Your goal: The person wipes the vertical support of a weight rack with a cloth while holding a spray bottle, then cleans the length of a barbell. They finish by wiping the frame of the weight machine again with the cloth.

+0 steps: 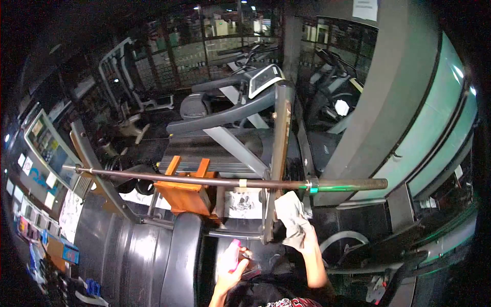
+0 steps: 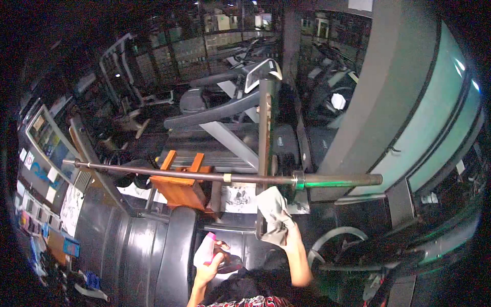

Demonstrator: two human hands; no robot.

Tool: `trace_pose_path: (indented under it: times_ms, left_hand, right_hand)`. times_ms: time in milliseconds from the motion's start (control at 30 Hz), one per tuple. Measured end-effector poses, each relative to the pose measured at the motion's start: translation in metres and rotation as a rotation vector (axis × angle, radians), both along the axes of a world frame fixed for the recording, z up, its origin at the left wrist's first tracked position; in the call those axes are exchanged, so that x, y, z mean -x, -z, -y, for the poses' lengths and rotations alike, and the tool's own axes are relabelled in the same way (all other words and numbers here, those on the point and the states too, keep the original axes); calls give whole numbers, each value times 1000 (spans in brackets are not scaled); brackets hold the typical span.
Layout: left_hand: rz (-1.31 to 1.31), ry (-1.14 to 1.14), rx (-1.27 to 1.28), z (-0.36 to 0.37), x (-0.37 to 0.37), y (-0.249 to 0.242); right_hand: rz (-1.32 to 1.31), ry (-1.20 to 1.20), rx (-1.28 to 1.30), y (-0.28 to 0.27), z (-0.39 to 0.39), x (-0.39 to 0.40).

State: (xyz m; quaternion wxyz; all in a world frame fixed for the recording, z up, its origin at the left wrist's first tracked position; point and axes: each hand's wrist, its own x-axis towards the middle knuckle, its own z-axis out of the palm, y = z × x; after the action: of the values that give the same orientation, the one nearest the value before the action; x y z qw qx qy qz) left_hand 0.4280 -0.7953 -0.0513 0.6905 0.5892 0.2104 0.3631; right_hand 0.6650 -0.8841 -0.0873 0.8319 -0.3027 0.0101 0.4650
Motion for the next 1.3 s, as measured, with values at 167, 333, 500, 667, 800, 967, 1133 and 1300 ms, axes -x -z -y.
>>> trace_pose_path:
  times_ms: [167, 333, 500, 667, 800, 967, 1133, 1300]
  left_hand:
    - [-115, -27, -250, -4, -20, -10]
    - [-103, -76, -237, -1, -69, -21]
    - [-21, -80, -284, 5, -127, -36]
    - [1, -76, -239, 11, -173, -43]
    - [28, -138, -220, 20, -198, -29]
    - [0, -139, -239, 28, -211, -28]
    - [-59, -152, -226, 27, -208, -30]
    - [-102, -154, -215, 23, -202, -37]
  right_hand:
    - [-18, -139, 3, -17, -21, -20]
    - [136, -328, 36, -52, -20, -57]
    - [-170, -460, -249, -32, -8, -125]
    - [1287, 138, 276, -33, -21, -185]
    - [1676, 99, 115, -70, -24, -221]
    - [849, -39, 43, -55, -35, -231]
    - [280, -154, 84, -54, -37, -222]
    - [273, -167, 88, -79, -33, -214]
